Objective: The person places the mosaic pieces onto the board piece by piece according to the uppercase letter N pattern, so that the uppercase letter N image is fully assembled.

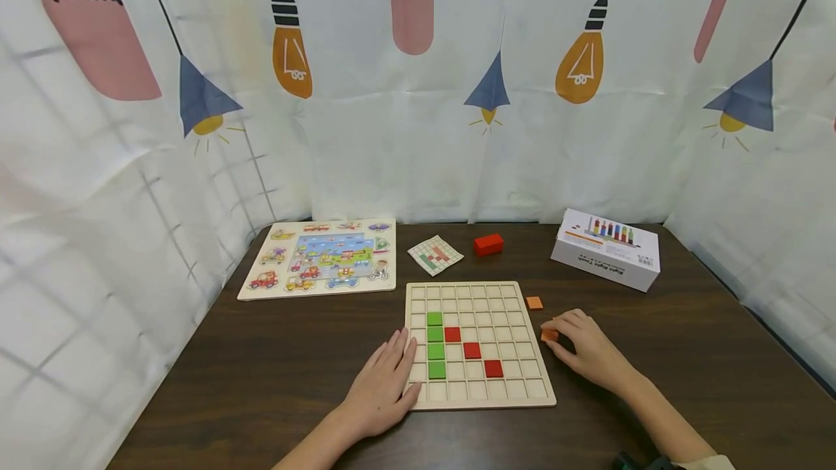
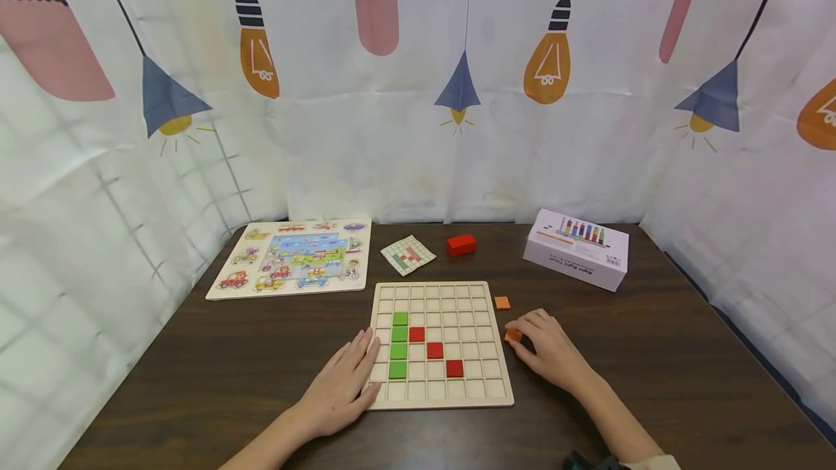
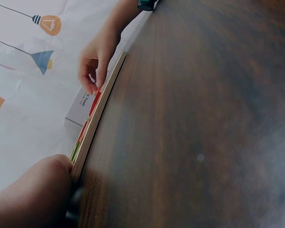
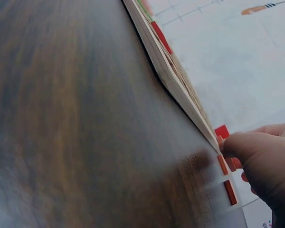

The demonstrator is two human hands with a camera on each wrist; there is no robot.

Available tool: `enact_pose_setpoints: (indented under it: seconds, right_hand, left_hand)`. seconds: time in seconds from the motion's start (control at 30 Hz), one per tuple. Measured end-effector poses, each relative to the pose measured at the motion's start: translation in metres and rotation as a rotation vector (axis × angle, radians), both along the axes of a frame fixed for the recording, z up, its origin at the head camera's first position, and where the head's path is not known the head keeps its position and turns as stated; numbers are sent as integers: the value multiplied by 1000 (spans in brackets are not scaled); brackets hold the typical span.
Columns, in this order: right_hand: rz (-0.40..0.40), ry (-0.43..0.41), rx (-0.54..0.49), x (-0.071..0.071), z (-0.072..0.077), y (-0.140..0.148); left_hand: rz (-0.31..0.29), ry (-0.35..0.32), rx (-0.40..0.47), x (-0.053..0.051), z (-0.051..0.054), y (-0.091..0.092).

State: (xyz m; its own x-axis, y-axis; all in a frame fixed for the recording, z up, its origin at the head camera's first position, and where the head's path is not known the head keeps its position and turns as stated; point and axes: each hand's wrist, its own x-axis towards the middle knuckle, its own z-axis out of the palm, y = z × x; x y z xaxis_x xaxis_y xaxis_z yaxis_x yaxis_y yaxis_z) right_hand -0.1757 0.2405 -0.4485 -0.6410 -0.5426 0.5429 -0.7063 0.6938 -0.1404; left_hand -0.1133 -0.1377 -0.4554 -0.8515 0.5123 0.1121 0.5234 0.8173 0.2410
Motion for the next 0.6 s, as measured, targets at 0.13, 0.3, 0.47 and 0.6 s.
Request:
enact_pose_setpoints:
  seconds: [0.13,0.3,0.47,0.6]
  right_hand:
    - [14,17,-17,0,2,-3]
    - [44,30,-31,0,6,-11]
    - [63,12,-24,2,9,-22]
    - [99,19,-29,3,12,-30]
  left_hand:
    - [1,1,0,0,0,0]
    - [3,10,-4,1,-1,-1]
    - [-3,8,0,0,-1,-1]
    - [-3,12,-2,0,-1,0]
